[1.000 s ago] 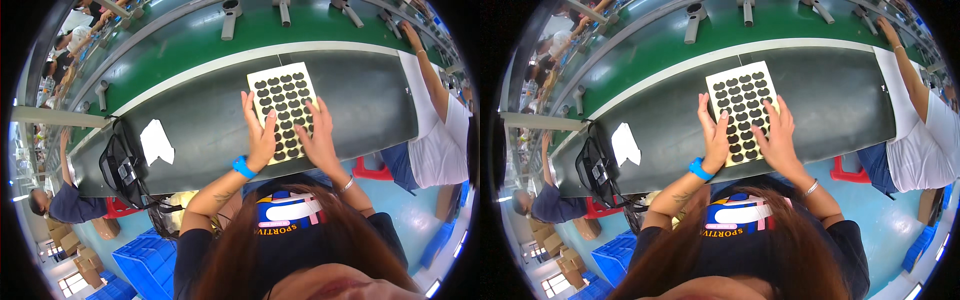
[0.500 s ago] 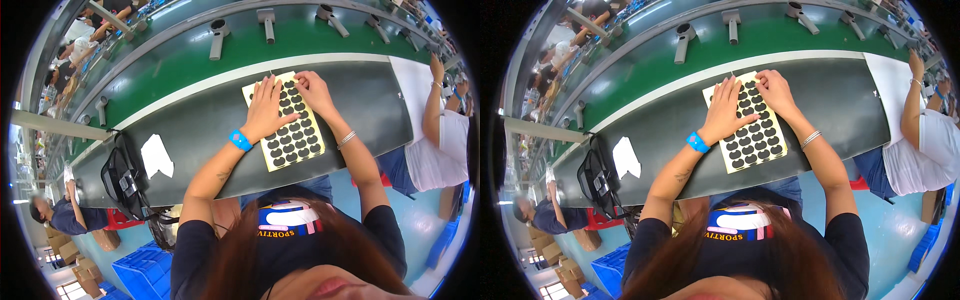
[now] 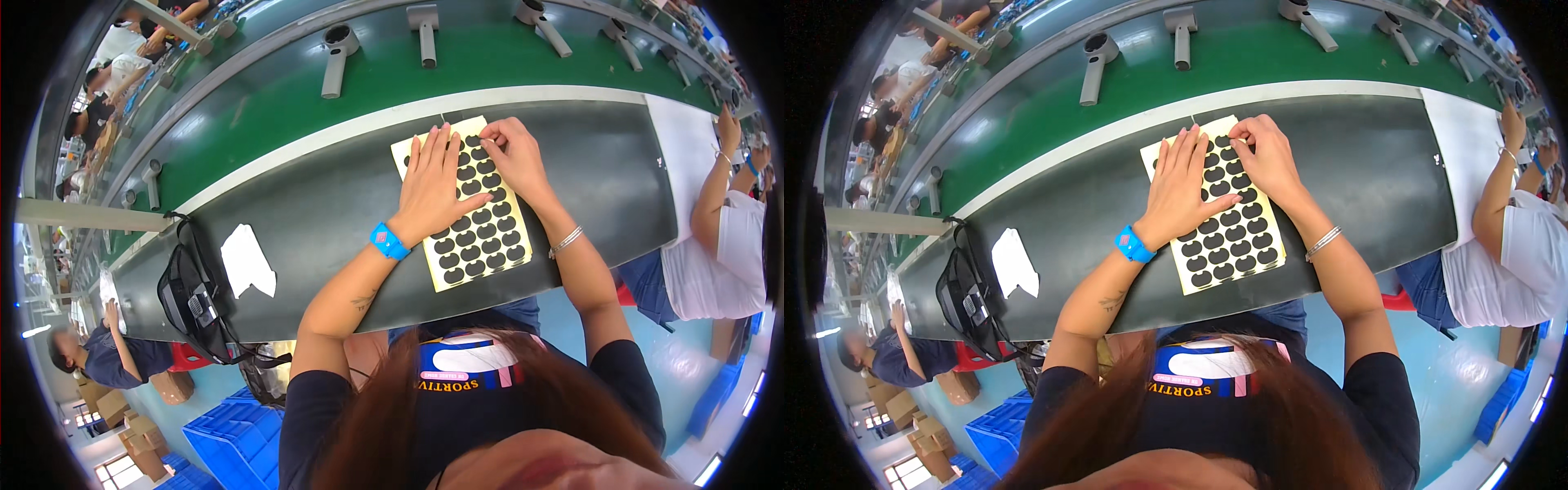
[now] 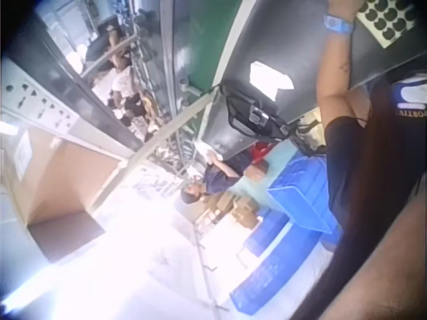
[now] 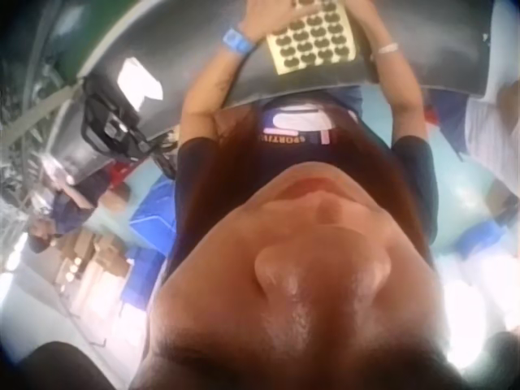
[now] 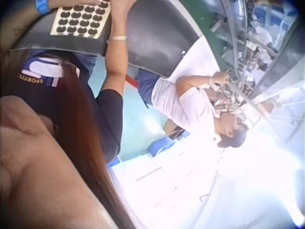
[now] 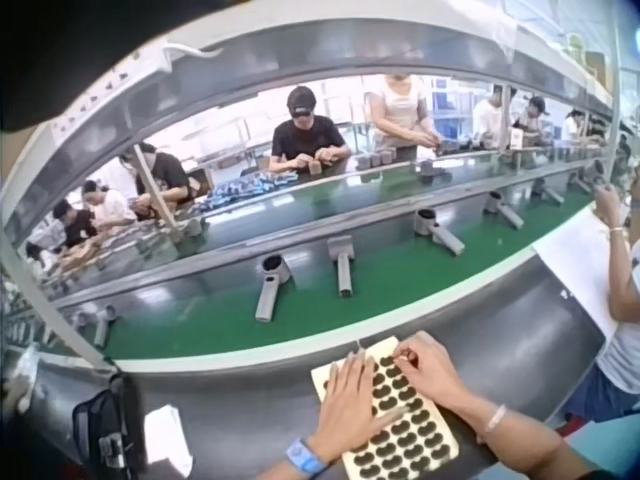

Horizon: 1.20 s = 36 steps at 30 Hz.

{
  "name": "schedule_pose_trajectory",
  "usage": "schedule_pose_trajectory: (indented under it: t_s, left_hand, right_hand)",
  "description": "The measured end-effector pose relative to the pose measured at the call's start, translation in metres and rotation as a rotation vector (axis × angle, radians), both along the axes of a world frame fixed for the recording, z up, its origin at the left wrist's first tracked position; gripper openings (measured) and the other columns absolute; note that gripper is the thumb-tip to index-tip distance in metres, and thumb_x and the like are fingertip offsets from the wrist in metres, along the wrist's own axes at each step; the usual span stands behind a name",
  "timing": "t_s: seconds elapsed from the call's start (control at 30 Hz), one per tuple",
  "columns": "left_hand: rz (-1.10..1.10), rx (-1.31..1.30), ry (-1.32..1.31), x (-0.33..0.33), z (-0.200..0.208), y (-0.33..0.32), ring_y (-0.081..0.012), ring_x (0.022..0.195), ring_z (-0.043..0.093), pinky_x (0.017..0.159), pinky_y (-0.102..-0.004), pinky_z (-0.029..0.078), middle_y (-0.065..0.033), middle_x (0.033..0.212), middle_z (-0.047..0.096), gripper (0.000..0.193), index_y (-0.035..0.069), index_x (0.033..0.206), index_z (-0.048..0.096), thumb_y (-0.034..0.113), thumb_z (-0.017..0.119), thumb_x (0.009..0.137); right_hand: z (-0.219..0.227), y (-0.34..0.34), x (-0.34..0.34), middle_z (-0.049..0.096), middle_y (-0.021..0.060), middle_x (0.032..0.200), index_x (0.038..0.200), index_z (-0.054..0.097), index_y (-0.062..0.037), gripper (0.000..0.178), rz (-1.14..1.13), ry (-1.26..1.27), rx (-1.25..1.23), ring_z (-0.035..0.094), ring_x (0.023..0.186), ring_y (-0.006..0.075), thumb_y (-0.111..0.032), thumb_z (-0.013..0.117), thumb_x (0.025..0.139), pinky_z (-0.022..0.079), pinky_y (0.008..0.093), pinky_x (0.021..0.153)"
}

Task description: The person is manually assembling small circular electronic components onto a base part on an assembly line.

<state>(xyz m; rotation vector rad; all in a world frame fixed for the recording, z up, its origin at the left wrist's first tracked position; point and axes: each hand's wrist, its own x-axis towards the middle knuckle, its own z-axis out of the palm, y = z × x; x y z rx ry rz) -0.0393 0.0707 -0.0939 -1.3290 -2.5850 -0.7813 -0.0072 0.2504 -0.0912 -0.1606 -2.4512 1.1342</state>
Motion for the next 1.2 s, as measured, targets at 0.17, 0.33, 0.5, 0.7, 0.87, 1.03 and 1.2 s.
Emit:
schedule_pose_trajectory:
  t_s: [0.17,0.33,0.5,0.7,0.87,1.03,1.2]
  left_hand:
    - [0.004,-0.008,0.012,-0.001,0.001,0.0,-0.0399,0.138,0.024,0.113,-0.0513,0.013,-0.0282,0.144,0.03,0.1,-0.012,0.137,0.032,0.061,0.064,0.075]
    - [0.026,-0.044,0.024,-0.003,0.0,-0.003,-0.04,0.137,0.025,0.113,-0.0512,0.014,-0.0282,0.143,0.031,0.101,-0.013,0.135,0.032,0.062,0.063,0.075]
    - [0.007,-0.025,0.037,0.0,-0.004,-0.004,-0.0403,0.138,0.024,0.112,-0.0524,0.015,-0.0269,0.146,0.027,0.101,-0.011,0.138,0.028,0.062,0.063,0.076]
    - [0.046,0.522,-0.017,-0.061,0.022,-0.025,-0.0381,0.125,0.043,0.106,-0.0433,0.032,-0.0228,0.134,0.046,0.049,-0.001,0.119,0.055,0.026,0.068,0.082]
    - [0.941,0.152,0.092,-0.188,-0.012,-0.098,-0.0418,0.113,0.041,0.095,-0.0508,0.035,-0.0219,0.119,0.052,0.06,-0.001,0.122,0.054,0.044,0.064,0.083]
    - [0.896,0.148,-0.031,-0.222,-0.015,-0.12,-0.0336,0.099,0.053,0.086,-0.0465,0.043,-0.0176,0.113,0.053,0.04,0.006,0.112,0.063,0.034,0.068,0.084]
    - [0.388,0.81,0.05,-0.187,0.068,-0.093,-0.0101,0.079,0.056,0.061,-0.0217,0.047,-0.0055,0.107,0.053,0.034,0.004,0.115,0.061,-0.001,0.068,0.082]
  right_hand:
    - [0.005,-0.005,-0.003,0.058,0.0065,0.083,0.092,0.064,-0.0021,0.015,-0.027,0.024,-0.025,0.056,0.067,0.0156,-0.005,0.069,0.079,0.048,0.0281,0.064]
    - [-0.003,-0.006,-0.005,0.058,0.0071,0.083,0.089,0.063,-0.0017,0.011,0.007,0.073,0.017,0.057,0.066,0.0167,-0.003,0.067,0.079,0.048,0.0281,0.063]
    - [0.008,-0.004,0.003,0.056,0.0046,0.091,0.088,0.06,0.0001,0.006,0.1,0.145,-0.173,0.056,0.075,0.0121,0.0,0.063,0.083,0.045,0.0244,0.066]
    - [-0.007,0.028,0.007,0.056,0.0005,0.089,0.096,0.058,0.0017,0.007,-0.045,0.221,-0.444,0.053,0.081,0.0072,-0.002,0.058,0.091,0.043,0.0202,0.077]
    - [0.006,0.026,0.006,0.058,0.0009,0.087,0.099,0.059,0.0019,0.01,-0.071,0.23,-0.436,0.054,0.08,0.0076,-0.002,0.059,0.09,0.045,0.0209,0.074]
    - [0.017,0.017,0.013,0.059,0.0035,0.085,0.088,0.062,0.0004,0.005,-0.121,0.167,-0.23,0.056,0.076,0.0107,0.001,0.063,0.084,0.046,0.0246,0.069]
    - [0.022,0.029,0.015,0.062,0.0049,0.083,0.09,0.063,0.0013,0.008,-0.123,0.301,-0.106,0.057,0.072,0.0109,0.001,0.065,0.082,0.046,0.0234,0.07]
